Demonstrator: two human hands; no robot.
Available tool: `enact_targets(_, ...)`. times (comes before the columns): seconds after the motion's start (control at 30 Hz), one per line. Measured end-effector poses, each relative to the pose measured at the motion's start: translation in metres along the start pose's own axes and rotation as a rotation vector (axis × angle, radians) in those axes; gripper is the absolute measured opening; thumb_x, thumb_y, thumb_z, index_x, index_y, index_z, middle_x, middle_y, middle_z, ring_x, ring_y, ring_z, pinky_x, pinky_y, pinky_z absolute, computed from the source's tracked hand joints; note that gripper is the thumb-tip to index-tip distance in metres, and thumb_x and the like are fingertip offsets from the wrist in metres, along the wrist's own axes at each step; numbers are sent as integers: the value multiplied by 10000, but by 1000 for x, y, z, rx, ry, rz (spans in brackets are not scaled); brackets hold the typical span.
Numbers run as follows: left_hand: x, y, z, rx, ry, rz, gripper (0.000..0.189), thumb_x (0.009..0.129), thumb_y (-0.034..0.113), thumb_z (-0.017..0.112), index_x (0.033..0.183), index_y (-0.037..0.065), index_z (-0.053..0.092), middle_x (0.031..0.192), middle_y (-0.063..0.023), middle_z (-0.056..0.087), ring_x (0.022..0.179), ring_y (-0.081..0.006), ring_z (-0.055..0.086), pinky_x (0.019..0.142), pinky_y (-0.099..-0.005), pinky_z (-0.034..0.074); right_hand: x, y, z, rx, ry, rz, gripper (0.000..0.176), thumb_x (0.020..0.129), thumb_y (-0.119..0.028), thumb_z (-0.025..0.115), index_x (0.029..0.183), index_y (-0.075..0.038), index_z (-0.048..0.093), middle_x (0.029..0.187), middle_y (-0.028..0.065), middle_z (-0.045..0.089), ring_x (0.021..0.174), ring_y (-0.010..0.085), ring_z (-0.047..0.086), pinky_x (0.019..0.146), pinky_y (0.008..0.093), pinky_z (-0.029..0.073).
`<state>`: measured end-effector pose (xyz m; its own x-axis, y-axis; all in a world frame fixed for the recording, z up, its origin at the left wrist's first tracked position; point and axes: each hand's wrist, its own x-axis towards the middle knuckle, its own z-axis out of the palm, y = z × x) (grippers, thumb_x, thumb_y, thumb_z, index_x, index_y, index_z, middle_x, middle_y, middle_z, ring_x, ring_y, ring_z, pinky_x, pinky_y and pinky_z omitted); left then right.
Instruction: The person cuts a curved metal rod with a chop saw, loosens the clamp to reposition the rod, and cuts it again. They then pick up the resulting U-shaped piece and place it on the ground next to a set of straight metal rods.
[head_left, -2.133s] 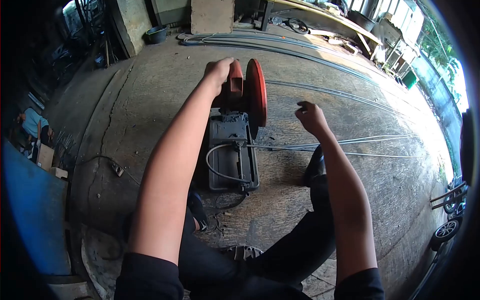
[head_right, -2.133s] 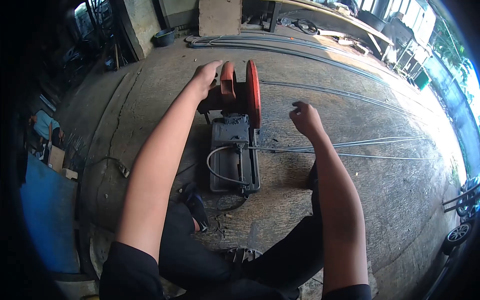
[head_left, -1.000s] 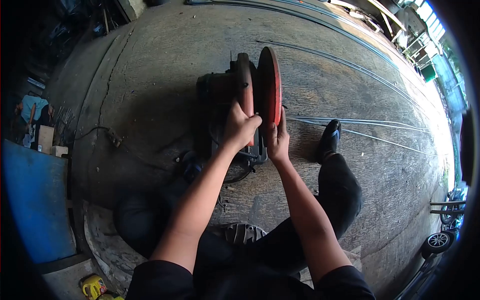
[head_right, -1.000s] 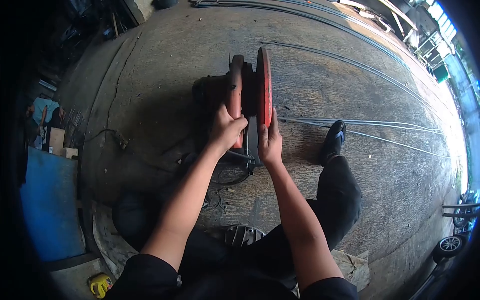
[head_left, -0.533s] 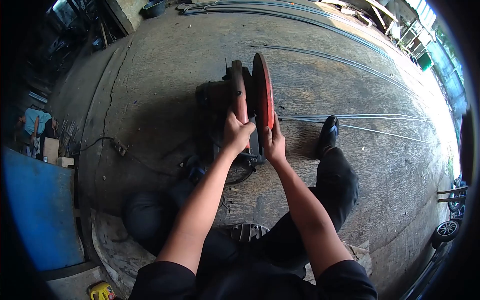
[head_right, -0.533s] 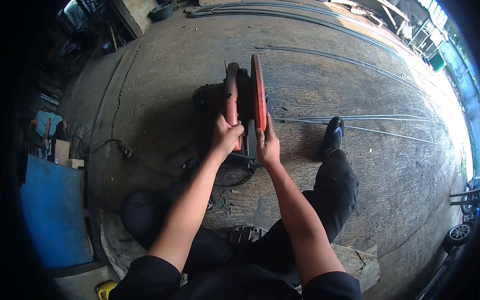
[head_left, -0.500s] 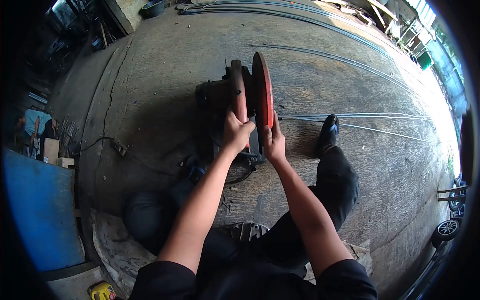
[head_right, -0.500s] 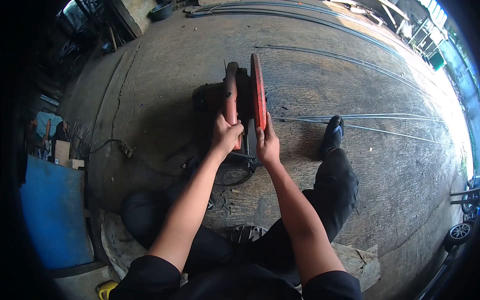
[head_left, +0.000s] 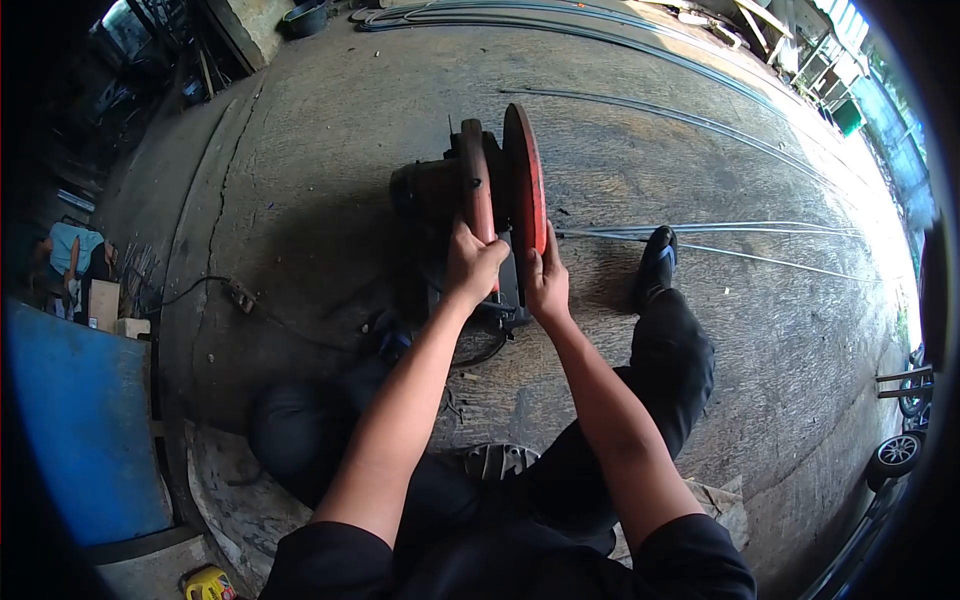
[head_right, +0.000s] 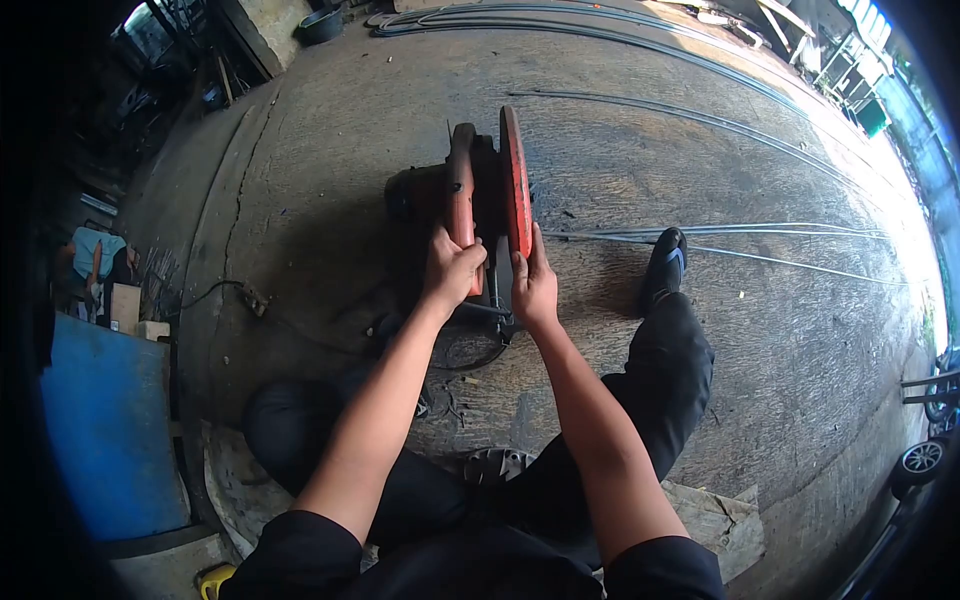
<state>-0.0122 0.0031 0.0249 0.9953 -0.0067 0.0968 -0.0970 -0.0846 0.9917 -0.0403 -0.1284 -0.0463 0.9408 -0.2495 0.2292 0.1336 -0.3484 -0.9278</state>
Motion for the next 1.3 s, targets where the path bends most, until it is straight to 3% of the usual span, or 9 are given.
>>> enact_targets(0.07, 0, 1, 1, -37, 19, 37, 430, 706, 44, 574, 1097, -45, 419, 747, -53, 496, 569, -116, 520, 498, -278, 450, -2, -2, -1, 8, 2, -2, 525, 953, -255, 456, 1416, -66, 298, 1223, 248, 539, 1069, 405, 566, 864, 399, 471)
enact_targets(0.4, 2, -9, 2, -31, 48, 104, 402, 705, 49, 583, 1061, -46, 421, 698, -53, 498, 491, -114, 500, 442, -277, 433, -6, -2, 1, 1, 32, 4, 518, 944, -245, 484, 1403, -63, 328, 1164, 241, 580, 1024, 390, 595, 815, 406, 486)
enact_targets(0.47, -1, 11, 0, -285, -65, -225, 211, 740, 26, 575, 930, -19, 495, 727, -67, 538, 563, -129, 577, 494, -274, 476, -3, 3, 0, 4, 23, 39, 511, 943, -260, 494, 1390, -54, 354, 1170, 234, 584, 1024, 374, 606, 815, 401, 486)
enact_targets(0.6, 18, 32, -1, 17, -72, -319, 71, 734, 33, 563, 692, -14, 529, 554, -72, 546, 435, -148, 551, 391, -289, 455, -13, 26, -5, 377, 39, 251, 460, 935, -342, 518, 1253, -9, 512, 978, 143, 652, 793, 187, 630, 686, 332, 505)
enact_targets(0.67, 33, 64, -3, 4, -88, -396, 80, 732, 37, 555, 680, -19, 532, 556, -88, 551, 431, -156, 551, 390, -301, 459, -34, 94, 6, 423, 409, 302, 416, 938, -331, 502, 1155, 22, 545, 882, 121, 633, 730, 159, 590, 624, 298, 490)
enact_targets(0.8, 81, 82, -2, -58, -61, -412, 133, 753, 75, 588, 746, -47, 537, 650, -91, 541, 530, -169, 572, 380, -320, 462, -149, 205, 35, 1030, 204, 1640, 395, 943, -366, 439, 951, 17, 536, 802, 120, 607, 681, 208, 580, 581, 316, 495)
enact_targets(0.87, 95, 97, -5, -38, -123, -448, 151, 764, 90, 599, 780, -48, 540, 717, -89, 535, 609, -170, 582, 412, -325, 484, -148, 145, 44, 1102, -47, 1768, 411, 949, -383, 396, 918, 8, 516, 785, 118, 599, 614, 204, 566, 535, 303, 502)
enact_targets(1.1, 109, 109, -5, 2, -142, -468, 124, 761, 94, 580, 787, -23, 549, 761, -74, 516, 673, -163, 579, 497, -341, 512, -97, 162, 80, 1884, -66, 1818, 327, 962, -295, 358, 868, -19, 507, 640, 55, 539, 514, 125, 517, 454, 224, 461)
enact_targets(1.3, 120, 116, -5, 42, -136, -442, 126, 761, 113, 573, 785, -11, 564, 731, -68, 537, 648, -153, 578, 524, -325, 519, -107, 159, 87, 1782, 114, 1633, 275, 959, -237, 350, 775, -66, 463, 610, 38, 466, 506, 126, 447, 444, 240, 390)
